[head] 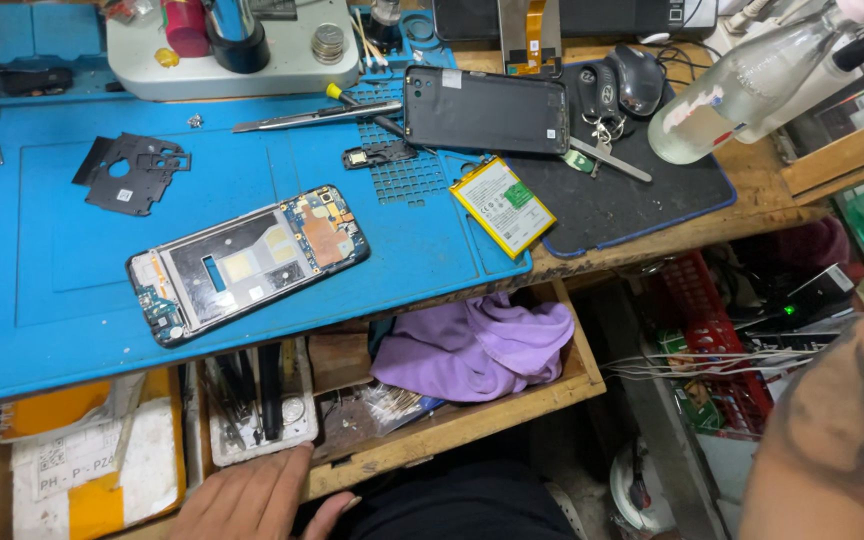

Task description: The person disassembles a smartphone by removing the back cover and detaching internal components. They use a metal spudger to pry and separate parts, then use scissors to cut adhesive tape. The person handles the phone chassis, battery, and various small components on a blue work mat.

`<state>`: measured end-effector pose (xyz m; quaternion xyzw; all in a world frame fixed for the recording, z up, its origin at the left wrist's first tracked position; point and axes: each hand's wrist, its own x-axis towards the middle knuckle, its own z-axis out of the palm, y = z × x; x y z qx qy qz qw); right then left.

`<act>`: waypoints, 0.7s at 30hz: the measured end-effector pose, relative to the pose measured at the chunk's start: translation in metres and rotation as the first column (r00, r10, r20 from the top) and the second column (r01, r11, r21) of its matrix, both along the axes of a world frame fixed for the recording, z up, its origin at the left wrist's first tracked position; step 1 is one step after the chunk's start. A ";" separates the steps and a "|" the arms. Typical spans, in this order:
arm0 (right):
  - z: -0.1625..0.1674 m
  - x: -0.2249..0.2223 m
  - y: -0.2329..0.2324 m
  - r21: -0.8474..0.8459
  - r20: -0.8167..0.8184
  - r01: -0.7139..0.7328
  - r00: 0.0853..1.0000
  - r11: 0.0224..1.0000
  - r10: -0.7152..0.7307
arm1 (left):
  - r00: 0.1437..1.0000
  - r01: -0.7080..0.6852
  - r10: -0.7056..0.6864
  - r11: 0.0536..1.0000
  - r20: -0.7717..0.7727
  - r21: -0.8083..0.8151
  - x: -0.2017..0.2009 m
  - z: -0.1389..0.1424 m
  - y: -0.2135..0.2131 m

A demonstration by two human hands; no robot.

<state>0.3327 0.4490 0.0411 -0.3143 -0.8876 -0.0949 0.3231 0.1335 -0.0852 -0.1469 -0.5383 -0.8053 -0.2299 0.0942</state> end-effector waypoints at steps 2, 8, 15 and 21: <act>0.015 -0.022 0.013 0.009 0.057 0.016 0.998 1.000 -0.017 | 0.998 0.020 -0.016 0.998 -0.067 0.057 -0.003 -0.011 -0.002; 0.040 -0.067 0.024 -0.059 0.245 0.101 0.966 0.993 -0.083 | 0.997 -0.006 0.002 0.999 -0.072 -0.046 -0.003 -0.037 -0.008; 0.051 -0.085 0.029 -0.234 0.331 0.151 0.941 0.960 -0.067 | 0.997 -0.012 0.008 0.999 -0.076 -0.046 -0.004 -0.035 -0.009; 0.059 -0.090 0.027 -0.312 0.349 0.182 0.935 0.932 -0.065 | 0.996 0.011 -0.013 1.000 -0.091 -0.018 -0.006 -0.032 -0.004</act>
